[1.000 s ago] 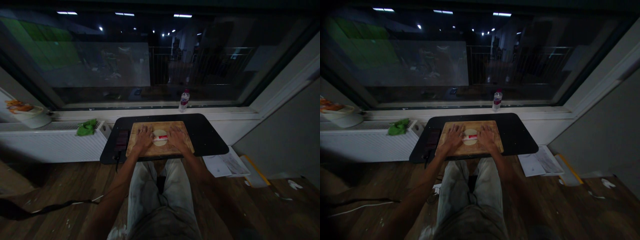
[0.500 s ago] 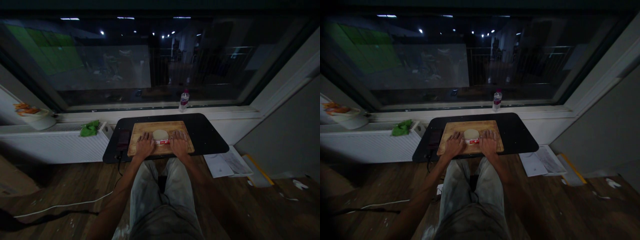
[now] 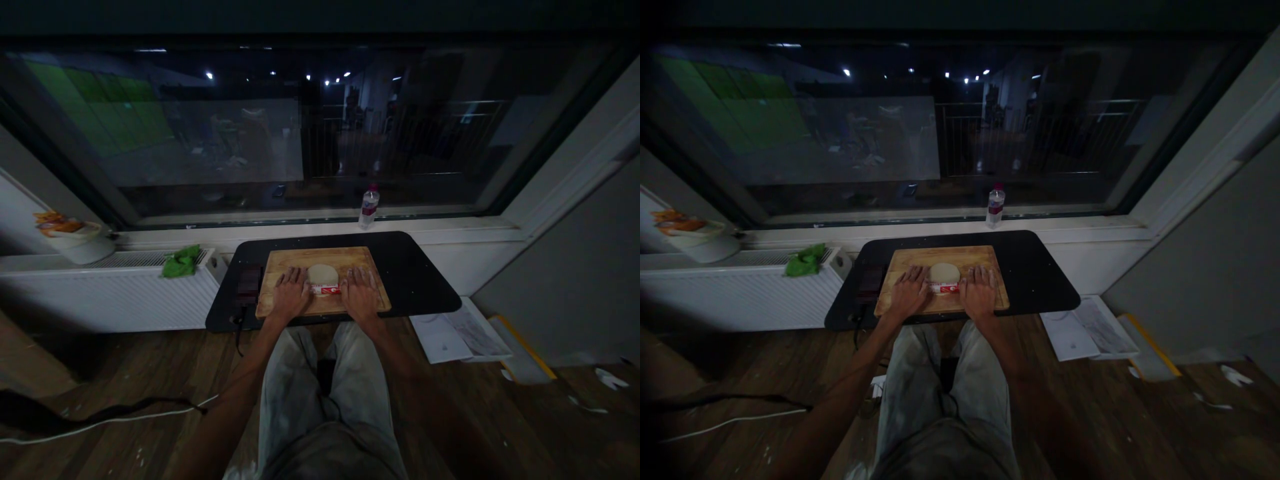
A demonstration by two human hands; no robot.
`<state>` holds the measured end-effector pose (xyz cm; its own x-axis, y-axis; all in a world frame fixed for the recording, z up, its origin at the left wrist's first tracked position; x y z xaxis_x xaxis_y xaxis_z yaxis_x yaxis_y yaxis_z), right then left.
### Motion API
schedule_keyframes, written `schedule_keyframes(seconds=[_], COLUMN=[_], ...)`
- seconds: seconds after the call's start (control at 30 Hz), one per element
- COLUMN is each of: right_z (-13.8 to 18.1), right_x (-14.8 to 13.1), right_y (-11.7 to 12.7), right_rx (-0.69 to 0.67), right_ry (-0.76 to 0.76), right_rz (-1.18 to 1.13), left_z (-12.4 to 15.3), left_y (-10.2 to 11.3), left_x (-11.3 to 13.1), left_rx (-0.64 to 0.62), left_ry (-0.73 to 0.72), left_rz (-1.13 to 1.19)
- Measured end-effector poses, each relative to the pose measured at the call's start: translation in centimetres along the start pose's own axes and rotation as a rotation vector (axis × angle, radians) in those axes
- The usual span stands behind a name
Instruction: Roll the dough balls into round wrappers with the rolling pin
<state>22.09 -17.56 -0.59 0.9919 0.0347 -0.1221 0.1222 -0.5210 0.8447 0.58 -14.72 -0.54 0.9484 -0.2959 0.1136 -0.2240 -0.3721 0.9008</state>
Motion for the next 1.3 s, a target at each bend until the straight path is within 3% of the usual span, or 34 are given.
schedule_keyframes(seconds=[0.37,0.83,1.3], right_z=[-4.9,-9.2,-13.2], right_x=[0.1,0.9,0.9], right_y=[-1.1,-4.1,-4.9], right_rx=[-0.116,-0.156,-0.177], right_ry=[-0.003,-0.038,-0.066], right_rz=[0.023,-0.020,-0.028], left_z=[-4.5,-8.9,-13.0], left_y=[-1.1,-2.6,-3.0], left_x=[-1.0,-2.4,-3.0], left_rx=[-0.033,0.014,0.029], left_ry=[0.031,0.057,0.046], left_rz=[0.004,0.069,0.091])
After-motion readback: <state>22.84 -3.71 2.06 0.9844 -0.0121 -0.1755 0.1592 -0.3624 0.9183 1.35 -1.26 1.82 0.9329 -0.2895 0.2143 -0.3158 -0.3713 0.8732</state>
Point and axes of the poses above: each hand's wrist, its own z-axis away from the middle knuckle, its own y-axis out of the back of the hand, x = y × z, the point moved 5 cm from there along -z, towards the middle knuckle, and after that the axes turned 11 degrees about x, right-handed, at the moved point
